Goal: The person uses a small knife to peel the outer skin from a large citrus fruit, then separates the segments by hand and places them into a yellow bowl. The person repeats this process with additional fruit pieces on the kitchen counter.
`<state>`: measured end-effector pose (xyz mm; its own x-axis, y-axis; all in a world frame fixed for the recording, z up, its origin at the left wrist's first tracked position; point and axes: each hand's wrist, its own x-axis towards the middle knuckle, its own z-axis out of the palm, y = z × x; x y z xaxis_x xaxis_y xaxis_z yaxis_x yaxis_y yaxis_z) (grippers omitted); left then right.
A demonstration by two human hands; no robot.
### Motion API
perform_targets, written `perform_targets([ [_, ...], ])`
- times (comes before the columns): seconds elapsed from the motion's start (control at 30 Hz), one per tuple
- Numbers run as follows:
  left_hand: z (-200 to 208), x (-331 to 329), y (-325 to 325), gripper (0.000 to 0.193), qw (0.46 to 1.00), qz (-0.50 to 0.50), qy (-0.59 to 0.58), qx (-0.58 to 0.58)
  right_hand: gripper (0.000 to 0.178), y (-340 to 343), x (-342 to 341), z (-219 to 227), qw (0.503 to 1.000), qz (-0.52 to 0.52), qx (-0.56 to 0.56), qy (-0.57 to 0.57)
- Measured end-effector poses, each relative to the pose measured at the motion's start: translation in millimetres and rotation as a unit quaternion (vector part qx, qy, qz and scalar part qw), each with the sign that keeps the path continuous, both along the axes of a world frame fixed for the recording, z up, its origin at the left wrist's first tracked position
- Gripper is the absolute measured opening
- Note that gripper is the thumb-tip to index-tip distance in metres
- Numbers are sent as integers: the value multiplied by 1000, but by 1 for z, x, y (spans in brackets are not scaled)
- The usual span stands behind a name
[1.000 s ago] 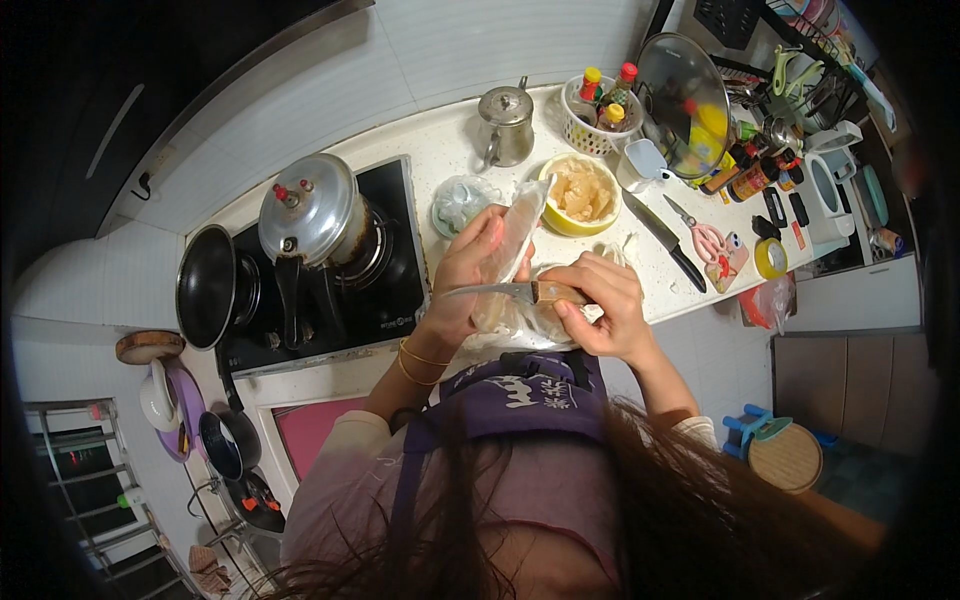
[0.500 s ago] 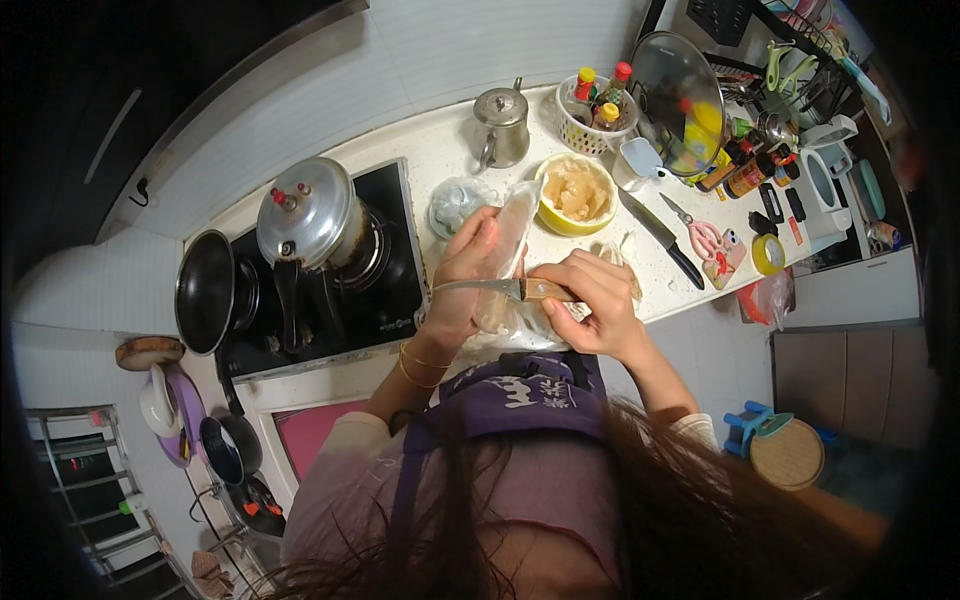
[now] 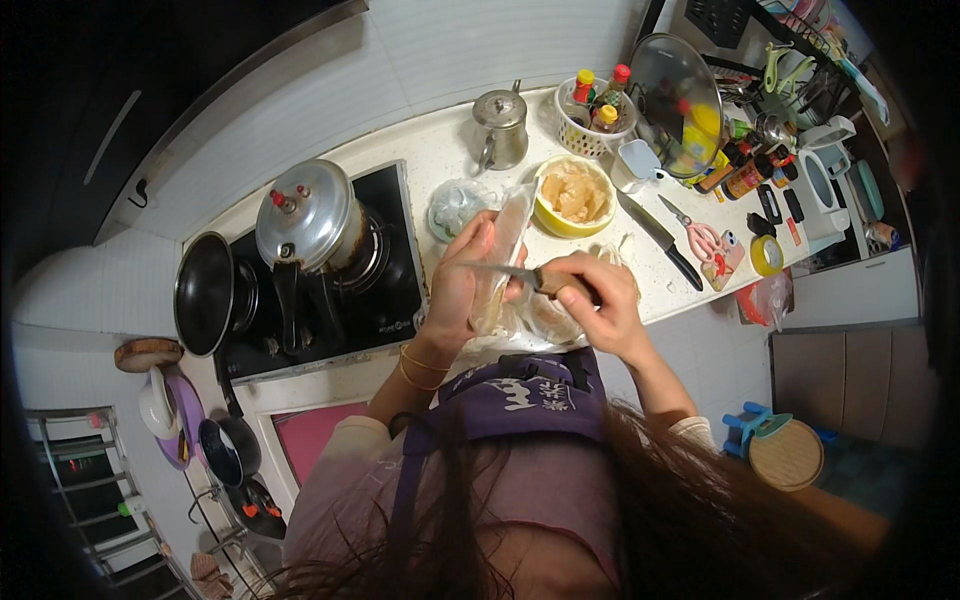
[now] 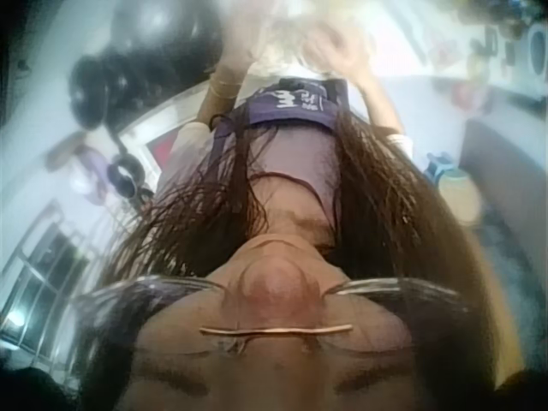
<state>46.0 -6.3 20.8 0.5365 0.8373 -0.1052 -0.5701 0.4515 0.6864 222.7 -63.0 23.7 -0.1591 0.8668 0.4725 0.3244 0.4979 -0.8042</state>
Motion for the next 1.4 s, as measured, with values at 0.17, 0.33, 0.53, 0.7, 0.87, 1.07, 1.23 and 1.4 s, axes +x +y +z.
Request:
perform_targets([
  [0.17,-4,0,0,41,1000,15,17,-8,24,4,9,7,997,-65,-22,44],
  [0.33,-12,6,2,40,991,112,64,21,27,7,5,1,943,-41,-181,277],
  [0.53,-10,19,-2,40,954,286,15,92,28,-1,-39,-35,873,-18,-277,402],
  [0.7,-21,0,-2,37,987,86,-128,40,16,17,-28,-32,890,-34,-206,404],
  [0.87,-30,-10,9,40,981,-171,-38,-82,20,35,4,-36,968,10,-83,237],
  [1.07,-41,3,11,41,994,64,3,-92,26,22,-7,-30,985,-141,42,87],
  [1.23,-34,7,22,39,981,151,-21,-116,26,-10,-29,-30,987,-55,147,-35],
  [1.4,-35,7,23,38,981,158,-39,-103,27,-7,-29,-34,988,-59,136,-45],
])
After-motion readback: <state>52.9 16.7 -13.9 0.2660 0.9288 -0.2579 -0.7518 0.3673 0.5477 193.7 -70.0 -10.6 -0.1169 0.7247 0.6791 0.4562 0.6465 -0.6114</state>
